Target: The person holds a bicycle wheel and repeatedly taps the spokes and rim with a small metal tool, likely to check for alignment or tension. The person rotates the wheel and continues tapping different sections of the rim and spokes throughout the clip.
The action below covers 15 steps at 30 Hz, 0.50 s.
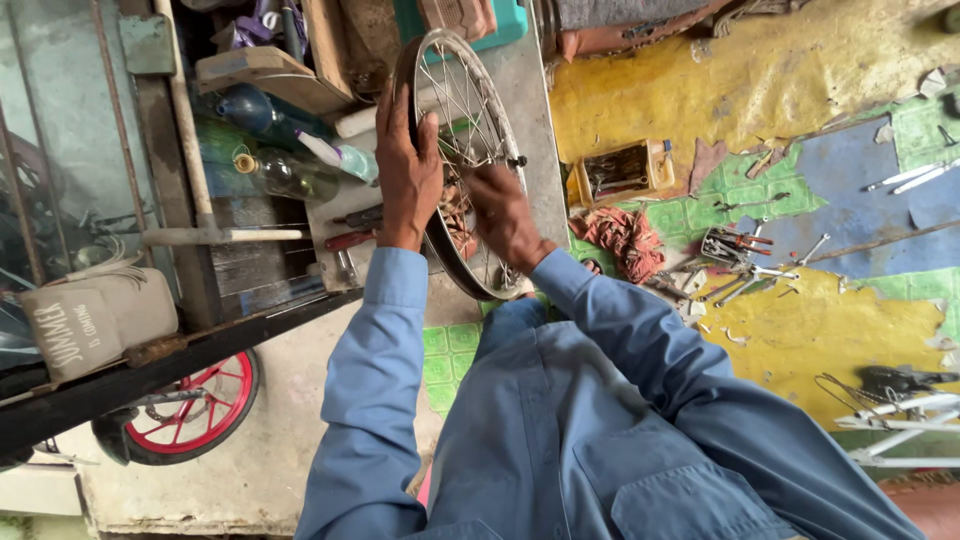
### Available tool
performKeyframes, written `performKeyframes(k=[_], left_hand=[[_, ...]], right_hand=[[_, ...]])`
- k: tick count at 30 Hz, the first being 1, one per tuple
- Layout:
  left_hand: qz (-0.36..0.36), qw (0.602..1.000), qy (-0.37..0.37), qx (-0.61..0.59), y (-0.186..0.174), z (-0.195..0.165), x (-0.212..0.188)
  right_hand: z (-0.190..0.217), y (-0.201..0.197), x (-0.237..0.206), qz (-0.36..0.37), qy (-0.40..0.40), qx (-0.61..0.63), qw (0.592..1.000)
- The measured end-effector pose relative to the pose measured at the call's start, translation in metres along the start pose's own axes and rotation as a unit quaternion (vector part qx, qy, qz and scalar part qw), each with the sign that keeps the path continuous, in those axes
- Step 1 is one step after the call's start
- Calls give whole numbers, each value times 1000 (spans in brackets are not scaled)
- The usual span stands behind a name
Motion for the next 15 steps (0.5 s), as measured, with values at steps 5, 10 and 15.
performKeyframes(k=[5, 10, 15], left_hand=[[10, 1000, 26, -5, 1, -1, -2], [17, 999, 15, 43, 6, 0, 1], [26, 1000, -9, 12, 7, 3, 1]], right_hand=[[8, 0, -3, -30, -58, 57, 996], [10, -3, 4, 5, -32, -4, 999], [3, 4, -12, 2, -36, 1, 999]])
Point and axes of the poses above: each hand's wrist, its own x-axis towards the middle knuckle, its own y-axis out of the palm, z = x × y, the point moved 3 cm from there along x, towards the middle knuckle, and after that the axes turned 1 degree about -z, right-handed, at the moved point
